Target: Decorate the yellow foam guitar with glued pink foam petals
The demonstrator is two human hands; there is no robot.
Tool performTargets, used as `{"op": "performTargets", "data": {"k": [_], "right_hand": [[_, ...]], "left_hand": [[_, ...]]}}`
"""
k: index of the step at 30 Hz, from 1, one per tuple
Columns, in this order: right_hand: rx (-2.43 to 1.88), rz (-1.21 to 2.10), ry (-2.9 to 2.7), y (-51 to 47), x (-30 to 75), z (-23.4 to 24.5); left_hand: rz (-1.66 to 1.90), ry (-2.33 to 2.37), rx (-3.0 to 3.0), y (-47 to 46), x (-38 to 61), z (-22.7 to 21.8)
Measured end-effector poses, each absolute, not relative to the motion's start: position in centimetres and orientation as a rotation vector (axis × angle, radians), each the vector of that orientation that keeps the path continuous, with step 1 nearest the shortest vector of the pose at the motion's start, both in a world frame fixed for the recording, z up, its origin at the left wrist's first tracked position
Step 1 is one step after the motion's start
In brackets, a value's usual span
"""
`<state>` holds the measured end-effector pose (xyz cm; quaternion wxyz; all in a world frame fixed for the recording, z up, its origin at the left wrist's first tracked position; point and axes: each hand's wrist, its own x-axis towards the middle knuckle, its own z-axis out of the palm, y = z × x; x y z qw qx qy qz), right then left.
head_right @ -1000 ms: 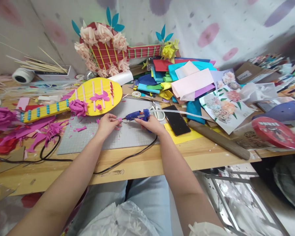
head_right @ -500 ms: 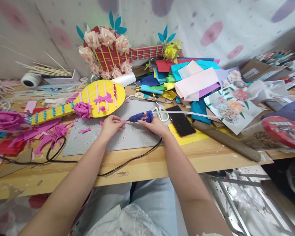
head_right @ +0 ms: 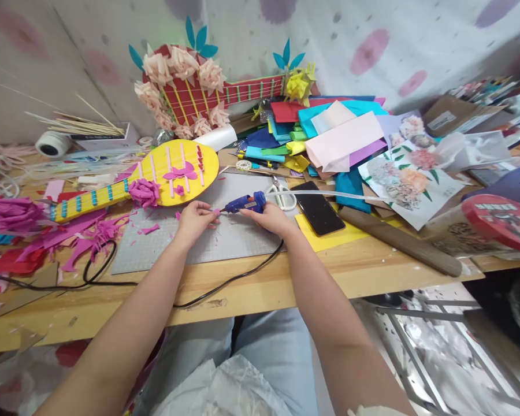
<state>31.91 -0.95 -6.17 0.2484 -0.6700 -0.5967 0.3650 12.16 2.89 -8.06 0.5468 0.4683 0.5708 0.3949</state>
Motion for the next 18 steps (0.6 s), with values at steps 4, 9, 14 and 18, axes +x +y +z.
{"op": "performTargets", "data": {"k": [4,9,14,18], "right_hand": [[-1.811,1.012,-1.626,-0.85,31.92,-6.24],[-1.787,1.008,-1.631,-0.7,31.86,-6.33],[-1.764,1.016,-1.62,-0.65,31.86,-6.44],[-1.762,1.002,-1.621,-0.83,31.83,-6.36]], "left_hand": [[0.935,1.366,1.124,2.82,12.17,-8.2],[0.951,1.361,1.133,2.79,12.18,-8.29],[0.954,1.376,1.142,2.68,12.26,-8.09],[0.957,1.379,1.143,2.59,12.33,-7.98]]}}
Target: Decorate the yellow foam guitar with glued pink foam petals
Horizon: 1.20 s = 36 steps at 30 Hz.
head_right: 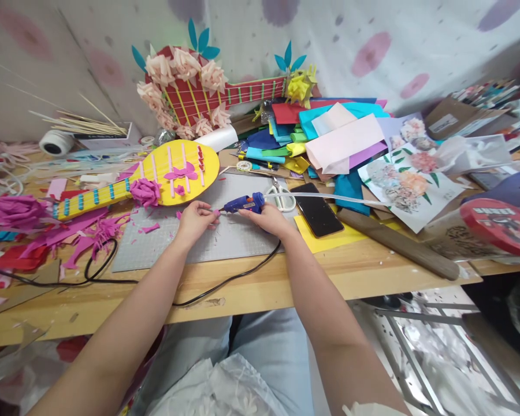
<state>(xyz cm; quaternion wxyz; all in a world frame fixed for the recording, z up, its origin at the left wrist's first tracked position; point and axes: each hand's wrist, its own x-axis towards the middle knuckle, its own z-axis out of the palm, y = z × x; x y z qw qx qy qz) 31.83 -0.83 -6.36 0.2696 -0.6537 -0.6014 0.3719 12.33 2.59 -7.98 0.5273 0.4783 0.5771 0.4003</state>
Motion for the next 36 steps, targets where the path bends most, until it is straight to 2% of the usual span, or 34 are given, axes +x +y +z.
{"op": "performTargets", "data": {"k": [28,36], "right_hand": [[-1.852,1.026,-1.62,-1.3,31.7,-5.4],[-1.81,0.992,-1.663,-1.2,32.1,-6.2]], "left_hand": [[0.956,1.389,1.221,2.7,12.4,-8.6],[1.042,1.106,0.957,2.4,11.3,-7.1]]}}
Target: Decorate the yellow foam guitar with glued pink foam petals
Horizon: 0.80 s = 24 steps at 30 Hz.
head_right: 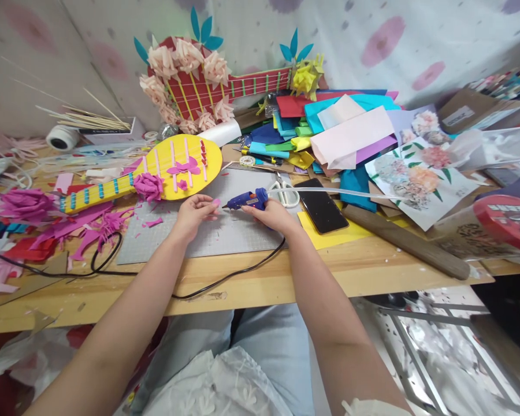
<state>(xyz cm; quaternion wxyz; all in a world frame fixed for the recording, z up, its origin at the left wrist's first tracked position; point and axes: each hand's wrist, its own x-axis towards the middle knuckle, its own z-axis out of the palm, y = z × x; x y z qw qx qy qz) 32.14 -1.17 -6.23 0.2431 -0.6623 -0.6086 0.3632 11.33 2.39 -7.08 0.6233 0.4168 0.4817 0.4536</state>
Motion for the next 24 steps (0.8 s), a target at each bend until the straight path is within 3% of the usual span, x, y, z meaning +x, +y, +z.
{"op": "performTargets", "data": {"k": [4,8,14,18,24], "right_hand": [[-1.782,0.882,-1.628,-1.0,31.8,-6.8],[-1.85,0.562,-1.406,0.2,30.7,-7.9],[-1.951,0.317,-1.452,2.7,29.8,-9.0],[-2.043,0.259,-1.497,2.9,29.7,-9.0],[-1.931,0.242,-1.445,1.8,29.8,-9.8]], "left_hand": [[1.077,0.92,0.825,2.2,11.0,-6.7],[1.291,1.03,0.934,1.6,11.3,-5.8],[1.669,1.184,1.127,1.7,7.7,-0.2],[1.444,1.356,1.14,2.6,4.6,1.6],[1.232,1.456,1.121,1.6,3.7,-0.7]]}}
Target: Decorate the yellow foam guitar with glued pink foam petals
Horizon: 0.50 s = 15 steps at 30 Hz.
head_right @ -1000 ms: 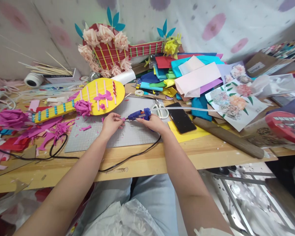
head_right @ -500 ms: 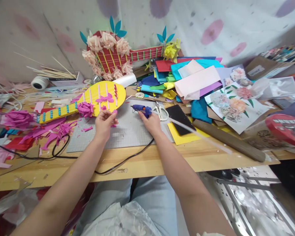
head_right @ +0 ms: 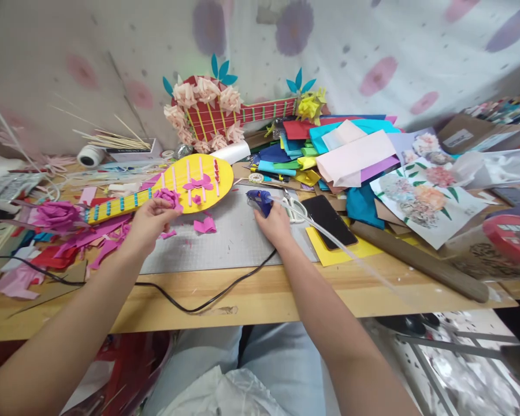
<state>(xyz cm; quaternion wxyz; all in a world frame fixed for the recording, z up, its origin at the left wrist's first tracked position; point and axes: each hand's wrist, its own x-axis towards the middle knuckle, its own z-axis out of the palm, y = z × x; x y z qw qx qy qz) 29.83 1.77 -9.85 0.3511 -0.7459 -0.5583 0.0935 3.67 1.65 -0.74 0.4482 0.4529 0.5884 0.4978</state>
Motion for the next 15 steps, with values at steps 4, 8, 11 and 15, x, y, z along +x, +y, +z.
{"op": "performTargets", "data": {"k": [4,8,11,15], "right_hand": [[-1.861,0.239,-1.408,1.3,30.1,-10.5],[-1.857,0.183,-1.39,0.9,29.8,-10.4],[-1.898,0.006,-1.382,0.1,29.2,-10.2],[-1.867,-0.19,-1.448,-1.4,28.8,-10.1]], "left_hand": [[1.127,1.54,1.19,1.5,3.8,-1.9],[1.089,1.579,1.252,2.4,3.8,-2.4],[1.06,1.572,1.21,3.0,3.8,-2.4],[1.034,1.583,1.162,3.1,3.8,-2.0]]}}
